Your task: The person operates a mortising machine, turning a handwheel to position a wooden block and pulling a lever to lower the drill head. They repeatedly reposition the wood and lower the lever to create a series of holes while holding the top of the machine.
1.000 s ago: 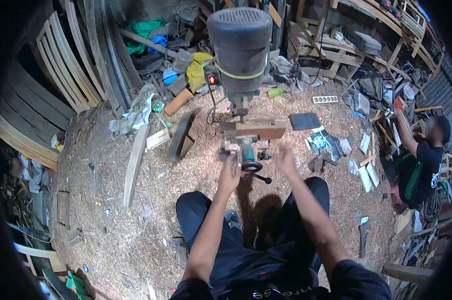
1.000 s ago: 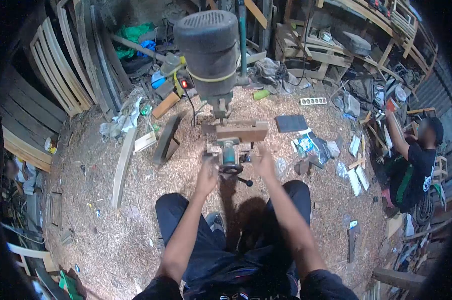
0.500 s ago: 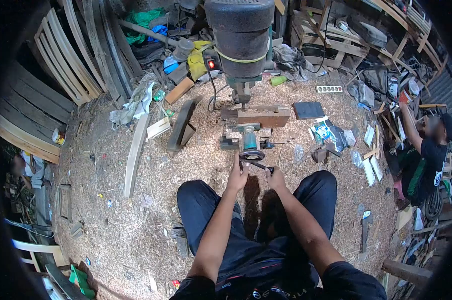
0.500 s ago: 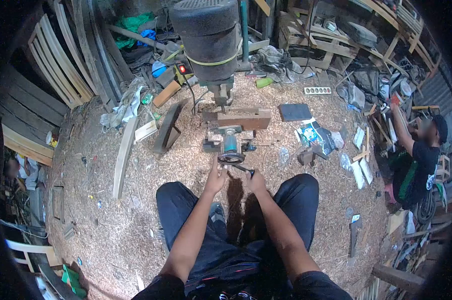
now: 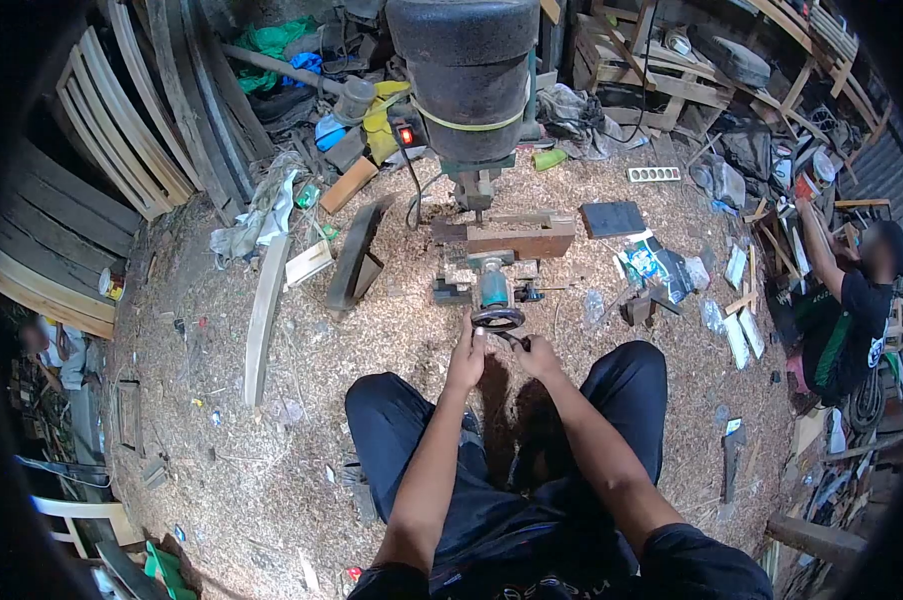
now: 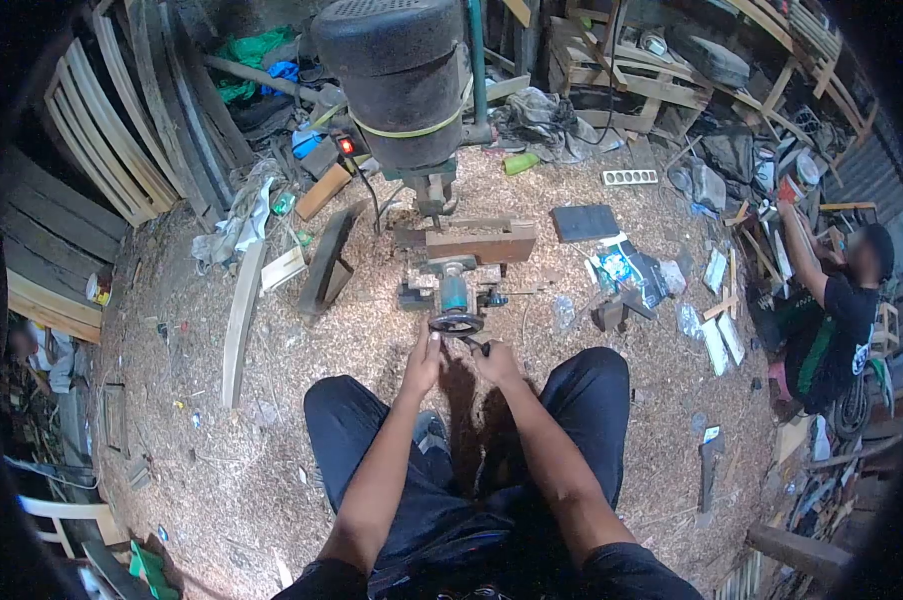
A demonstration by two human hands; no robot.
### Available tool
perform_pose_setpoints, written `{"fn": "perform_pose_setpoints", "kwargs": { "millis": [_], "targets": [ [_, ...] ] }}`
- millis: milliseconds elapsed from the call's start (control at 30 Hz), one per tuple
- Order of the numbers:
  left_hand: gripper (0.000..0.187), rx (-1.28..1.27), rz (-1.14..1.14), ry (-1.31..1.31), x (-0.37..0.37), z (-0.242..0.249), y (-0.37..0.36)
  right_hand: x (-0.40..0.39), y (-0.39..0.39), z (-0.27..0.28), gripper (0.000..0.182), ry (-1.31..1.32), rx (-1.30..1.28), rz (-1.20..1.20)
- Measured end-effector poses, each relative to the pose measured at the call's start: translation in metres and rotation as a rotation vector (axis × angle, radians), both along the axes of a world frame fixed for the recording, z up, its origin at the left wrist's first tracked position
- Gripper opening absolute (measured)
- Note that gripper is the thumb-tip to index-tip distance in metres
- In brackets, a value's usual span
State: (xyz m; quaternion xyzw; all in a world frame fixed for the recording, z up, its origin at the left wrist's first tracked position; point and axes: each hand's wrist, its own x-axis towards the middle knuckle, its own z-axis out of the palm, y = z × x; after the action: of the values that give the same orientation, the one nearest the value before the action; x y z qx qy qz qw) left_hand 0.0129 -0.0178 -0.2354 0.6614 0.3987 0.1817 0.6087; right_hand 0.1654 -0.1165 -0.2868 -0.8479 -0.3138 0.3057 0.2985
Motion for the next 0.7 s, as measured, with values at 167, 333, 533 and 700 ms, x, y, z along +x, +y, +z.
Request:
{"fn": "perform_pose_setpoints", "kwargs": {
  "millis": [167,333,533,700],
  "targets": [
    [0.056,0.064,0.023,0.024,0.001,-0.033,0.009,-0.004,0.002,-0.001,0.041,-0.083,-0.015,0.004],
    [0.054,0.095,0.041,-0.004,0.000,0.007,0.000,-0.004,0.003,0.015,0.043,-0.051,-0.058,-0.020],
    [0.053,0.042,0.021,0.010,-0.003,-0.006,0.007,-0.012,0.007,0.032,0.044,-0.135,-0.157,-0.065],
    [0.055,0.043,0.015,-0.042,-0.004,0.006,0.008,-0.023,0.016,0.042,0.045,-0.214,-0.140,0.027]
  ]
}}
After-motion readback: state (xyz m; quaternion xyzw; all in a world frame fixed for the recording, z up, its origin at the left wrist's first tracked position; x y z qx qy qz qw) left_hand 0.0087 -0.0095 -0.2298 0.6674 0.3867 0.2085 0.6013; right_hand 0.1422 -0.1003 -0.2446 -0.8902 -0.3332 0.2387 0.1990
